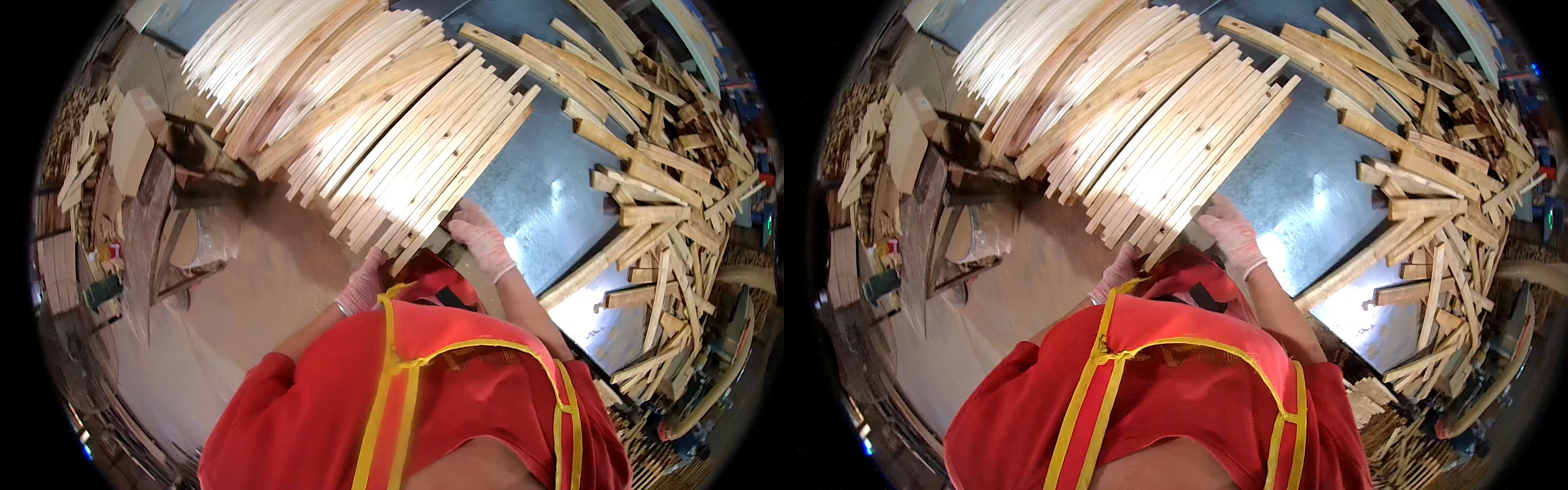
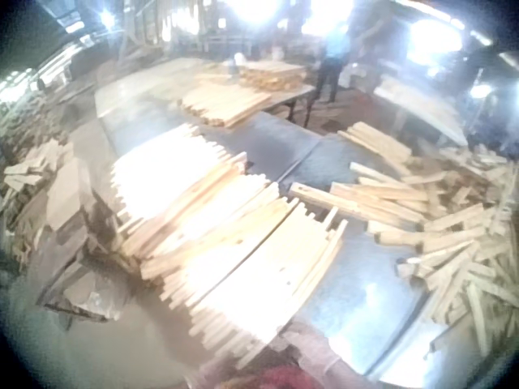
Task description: The person repeatedly picks up thin wooden planks from a large pile on a metal table and stacks them neatly on the left side. The person wears pink gloves and a red shirt with a yellow apron. Another worker in a blue shirt is visible in the background, also handling wood.
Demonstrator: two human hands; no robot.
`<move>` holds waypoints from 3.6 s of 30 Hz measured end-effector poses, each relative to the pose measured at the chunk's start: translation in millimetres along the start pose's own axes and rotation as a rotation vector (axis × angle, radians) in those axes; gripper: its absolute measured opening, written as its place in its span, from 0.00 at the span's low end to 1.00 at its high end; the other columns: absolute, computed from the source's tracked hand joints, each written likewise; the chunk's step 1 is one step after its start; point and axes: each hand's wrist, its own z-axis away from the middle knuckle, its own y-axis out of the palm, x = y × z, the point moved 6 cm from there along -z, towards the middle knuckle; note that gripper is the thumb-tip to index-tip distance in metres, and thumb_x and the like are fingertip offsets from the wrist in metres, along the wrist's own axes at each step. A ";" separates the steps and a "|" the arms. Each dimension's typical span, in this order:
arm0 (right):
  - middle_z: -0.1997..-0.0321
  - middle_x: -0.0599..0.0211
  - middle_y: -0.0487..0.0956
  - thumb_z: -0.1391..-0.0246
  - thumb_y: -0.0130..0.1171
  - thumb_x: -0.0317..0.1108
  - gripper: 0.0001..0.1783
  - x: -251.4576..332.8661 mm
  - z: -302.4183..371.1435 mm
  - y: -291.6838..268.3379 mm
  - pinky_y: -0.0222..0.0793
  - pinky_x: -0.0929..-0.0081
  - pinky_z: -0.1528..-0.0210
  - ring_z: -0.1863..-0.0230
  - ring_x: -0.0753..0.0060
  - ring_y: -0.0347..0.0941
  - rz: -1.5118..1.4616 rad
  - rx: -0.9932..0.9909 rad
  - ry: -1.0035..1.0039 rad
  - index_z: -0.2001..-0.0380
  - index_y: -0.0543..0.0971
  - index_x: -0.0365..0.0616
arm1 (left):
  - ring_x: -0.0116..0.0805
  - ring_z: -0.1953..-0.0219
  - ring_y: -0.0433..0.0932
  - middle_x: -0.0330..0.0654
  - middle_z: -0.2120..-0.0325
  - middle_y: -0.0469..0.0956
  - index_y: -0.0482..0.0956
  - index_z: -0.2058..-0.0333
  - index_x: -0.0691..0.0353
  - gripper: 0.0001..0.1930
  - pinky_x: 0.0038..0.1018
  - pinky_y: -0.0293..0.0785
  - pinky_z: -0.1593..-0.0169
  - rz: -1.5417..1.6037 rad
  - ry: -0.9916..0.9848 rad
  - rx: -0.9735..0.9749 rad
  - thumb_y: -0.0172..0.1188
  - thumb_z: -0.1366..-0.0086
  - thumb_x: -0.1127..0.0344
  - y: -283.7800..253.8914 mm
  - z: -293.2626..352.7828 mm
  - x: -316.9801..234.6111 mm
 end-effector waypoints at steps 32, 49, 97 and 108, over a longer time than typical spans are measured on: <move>0.44 0.62 0.83 0.44 0.69 0.39 0.34 101.7 71.1 -83.5 0.73 0.64 0.38 0.45 0.62 0.78 -0.048 0.024 -0.200 0.35 0.76 0.43 | 0.44 0.23 0.58 0.54 0.26 0.61 0.49 0.22 0.67 0.52 0.37 0.56 0.23 -1.252 0.296 0.428 0.71 0.37 0.61 180.2 -77.2 -12.0; 0.39 0.57 0.80 0.60 0.72 0.67 0.50 160.3 -31.3 -391.1 0.64 0.46 0.30 0.31 0.46 0.70 1.660 -0.319 -0.200 0.35 0.77 0.54 | 0.53 0.50 0.79 0.48 0.51 0.76 0.66 0.32 0.50 0.43 0.49 0.75 0.48 -2.654 0.581 -0.294 0.74 0.46 0.52 184.3 -165.8 99.2; 0.32 0.33 0.73 0.39 0.60 0.68 0.56 102.3 -79.7 -133.4 0.67 0.59 0.30 0.31 0.40 0.72 0.676 -0.384 -0.079 0.26 0.61 0.30 | 0.52 0.41 0.80 0.56 0.44 0.81 0.74 0.34 0.60 0.33 0.39 0.74 0.36 -1.748 0.253 -0.404 0.59 0.31 0.46 163.7 -100.0 -119.8; 0.50 0.41 0.85 0.43 0.64 0.55 0.38 134.2 -66.7 -139.1 0.75 0.56 0.41 0.46 0.43 0.82 0.465 -0.304 0.020 0.39 0.76 0.36 | 0.57 0.33 0.72 0.61 0.33 0.67 0.58 0.26 0.66 0.53 0.44 0.70 0.31 -1.975 0.501 -0.601 0.71 0.41 0.41 211.9 -172.1 -92.2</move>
